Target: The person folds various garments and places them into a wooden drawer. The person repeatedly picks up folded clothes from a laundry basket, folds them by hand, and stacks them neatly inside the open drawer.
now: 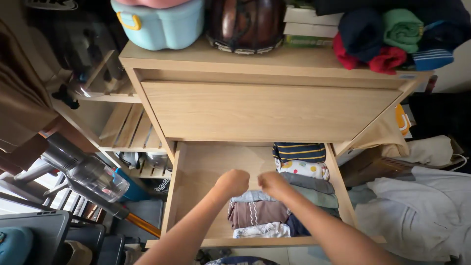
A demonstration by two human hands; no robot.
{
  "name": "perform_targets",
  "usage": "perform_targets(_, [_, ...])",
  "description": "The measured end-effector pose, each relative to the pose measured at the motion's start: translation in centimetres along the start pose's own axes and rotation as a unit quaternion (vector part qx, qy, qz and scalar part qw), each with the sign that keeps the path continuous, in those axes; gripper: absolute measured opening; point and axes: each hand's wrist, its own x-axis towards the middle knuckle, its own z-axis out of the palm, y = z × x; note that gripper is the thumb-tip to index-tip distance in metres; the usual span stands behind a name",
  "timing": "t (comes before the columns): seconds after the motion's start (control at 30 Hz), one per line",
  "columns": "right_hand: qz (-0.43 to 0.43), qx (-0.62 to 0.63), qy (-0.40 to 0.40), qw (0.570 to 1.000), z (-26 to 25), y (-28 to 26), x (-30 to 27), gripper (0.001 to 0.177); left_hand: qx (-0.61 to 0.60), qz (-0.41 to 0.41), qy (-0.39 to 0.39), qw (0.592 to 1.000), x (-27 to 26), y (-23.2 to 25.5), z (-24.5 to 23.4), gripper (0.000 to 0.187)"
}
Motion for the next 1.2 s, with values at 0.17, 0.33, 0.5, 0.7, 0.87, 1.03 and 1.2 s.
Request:
perform_targets(0.17, [0.144,-0.211,-0.24,0.936,5.1,2.4,0.7,0.026,-0.064,-0.025,0.032,0.997,-0.2,-3.6,5.0,0.023])
perform_targets(0.33, [0.127,-0.223,-0.291,0.922,5.2,2.7,2.8,0.035,-0.365,-0.17,-0.137,0.905,-1.7,-3.7,4.0,0.016])
perform_targets(0.5, [0.112,-0.214,-0.353,0.904,3.3,3.5,4.5,0.034,-0.49,-0.248,-0.238,0.801,-2.4,-3.3,3.8,0.03])
perform_targets(0.7, [0.226,0.106,-0.154,0.956,-1.7,0.8,4.2,0.028,-0.651,-0.332,-0.165,0.663,-1.1,-3.3,5.5,0.057])
perform_targets(0.87, [0.157,0.097,-0.036,0.982,-3.6,-5.7,1.6,0.034,-0.755,-0.397,-0.012,0.522,1.2,-0.4,4.0,0.055])
perform_targets(1.03, [0.045,0.036,0.089,0.994,-8.2,-11.0,-1.9,0.062,-0.864,-0.315,0.042,0.391,1.9,3.0,-1.5,0.044])
perform_targets(1.2, [-0.008,0.02,0.122,0.992,-19.7,-13.8,-4.6,0.071,-0.85,-0.137,0.088,0.501,2.7,6.7,-10.1,0.044])
